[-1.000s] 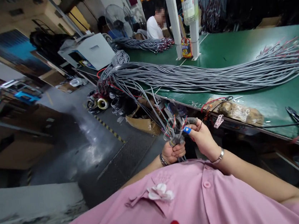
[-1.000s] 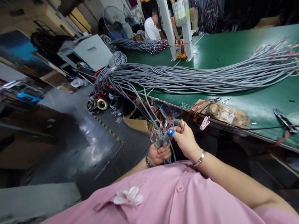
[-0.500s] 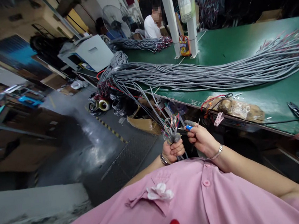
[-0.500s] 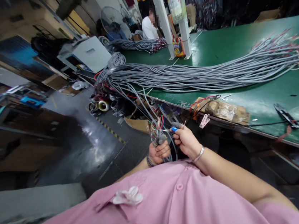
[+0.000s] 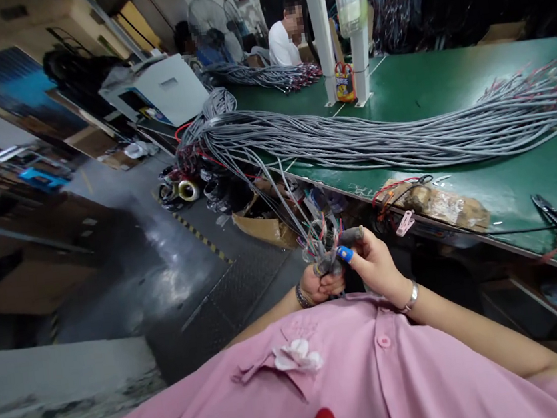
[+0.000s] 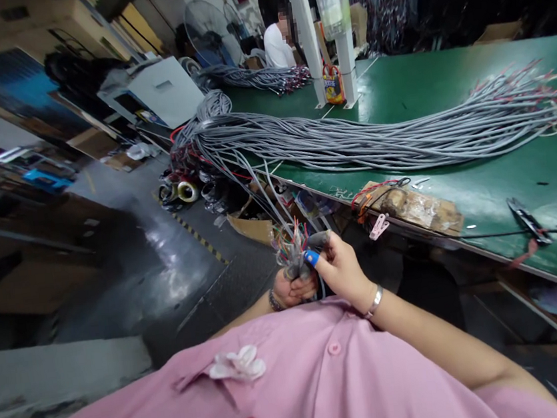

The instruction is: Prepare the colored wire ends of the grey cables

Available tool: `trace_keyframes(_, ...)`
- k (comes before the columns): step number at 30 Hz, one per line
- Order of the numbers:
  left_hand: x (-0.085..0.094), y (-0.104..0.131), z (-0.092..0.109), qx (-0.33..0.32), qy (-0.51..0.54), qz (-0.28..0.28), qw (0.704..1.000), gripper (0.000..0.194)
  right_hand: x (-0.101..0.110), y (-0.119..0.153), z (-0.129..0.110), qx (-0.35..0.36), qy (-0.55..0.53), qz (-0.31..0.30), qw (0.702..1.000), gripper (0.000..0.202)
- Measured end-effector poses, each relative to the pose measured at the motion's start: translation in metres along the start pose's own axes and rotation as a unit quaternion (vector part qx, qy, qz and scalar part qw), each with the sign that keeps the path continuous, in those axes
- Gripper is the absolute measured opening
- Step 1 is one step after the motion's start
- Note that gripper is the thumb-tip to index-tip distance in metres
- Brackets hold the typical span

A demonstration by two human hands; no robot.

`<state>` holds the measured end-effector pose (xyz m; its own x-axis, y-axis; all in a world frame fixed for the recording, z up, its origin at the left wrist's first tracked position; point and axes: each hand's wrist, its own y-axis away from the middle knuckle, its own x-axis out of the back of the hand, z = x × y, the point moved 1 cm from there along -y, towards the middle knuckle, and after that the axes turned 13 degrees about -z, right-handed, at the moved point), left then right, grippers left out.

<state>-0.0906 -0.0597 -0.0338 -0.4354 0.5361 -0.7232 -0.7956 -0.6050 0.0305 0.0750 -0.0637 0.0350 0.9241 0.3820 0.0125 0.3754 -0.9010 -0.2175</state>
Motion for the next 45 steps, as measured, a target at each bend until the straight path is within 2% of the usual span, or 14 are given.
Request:
trace_keyframes(2,-0.003,-0.001,0.002,0.010,-0.008,-0.011,1.000,0.043,0.003,-0.001,0.006,-0.010,-0.010,-0.023,1.000,0.021)
trace_keyframes(6,-0.008,-0.006,0.010,0.016,-0.028,-0.021,0.999,0.037,0.022,0.008,0.001,0.045,0.102,-0.085,0.990,0.018)
trace_keyframes(8,-0.012,-0.011,0.018,0.023,-0.091,-0.025,0.995,0.041,0.036,0.019,-0.001,0.046,0.120,-0.112,0.985,0.022)
trace_keyframes(10,-0.018,-0.017,0.029,0.041,-0.203,-0.032,0.978,0.048,0.049,0.031,0.003,0.010,0.069,-0.142,0.987,0.025)
trace_keyframes(12,-0.025,-0.026,0.039,0.077,-0.310,-0.059,0.946,0.050,0.060,0.043,0.015,-0.059,-0.023,-0.137,0.989,0.030)
trace_keyframes(14,-0.030,-0.035,0.047,0.119,-0.374,-0.108,0.913,0.048,0.073,0.054,0.032,-0.128,-0.114,-0.065,0.983,0.037)
trace_keyframes(16,-0.035,-0.045,0.050,0.133,-0.416,-0.166,0.884,0.046,0.088,0.063,0.049,-0.172,-0.189,0.047,0.966,0.040)
trace_keyframes(19,-0.039,-0.058,0.049,0.089,-0.448,-0.203,0.866,0.039,0.113,0.072,0.069,-0.194,-0.261,0.192,0.926,0.040)
trace_keyframes(22,-0.038,-0.067,0.047,0.016,-0.459,-0.139,0.877,0.032,0.130,0.077,0.077,-0.202,-0.282,0.227,0.910,0.041)
trace_keyframes(26,-0.034,-0.081,0.044,-0.034,-0.437,-0.067,0.896,0.029,0.135,0.069,0.076,-0.219,-0.290,0.172,0.916,0.043)
trace_keyframes(32,-0.027,-0.104,0.040,-0.041,-0.378,-0.039,0.924,0.034,0.130,0.038,0.060,-0.227,-0.322,0.093,0.914,0.045)
trace_keyframes(37,-0.023,-0.117,0.035,-0.021,-0.356,-0.010,0.934,0.039,0.124,0.030,0.062,-0.149,-0.212,0.187,0.948,0.041)
trace_keyframes(39,-0.022,-0.120,0.032,-0.015,-0.347,-0.004,0.938,0.039,0.123,0.029,0.067,-0.116,-0.194,0.221,0.949,0.043)
trace_keyframes(45,-0.022,-0.125,0.025,-0.010,-0.325,-0.012,0.946,0.038,0.119,0.016,0.071,-0.157,-0.328,0.151,0.919,0.046)
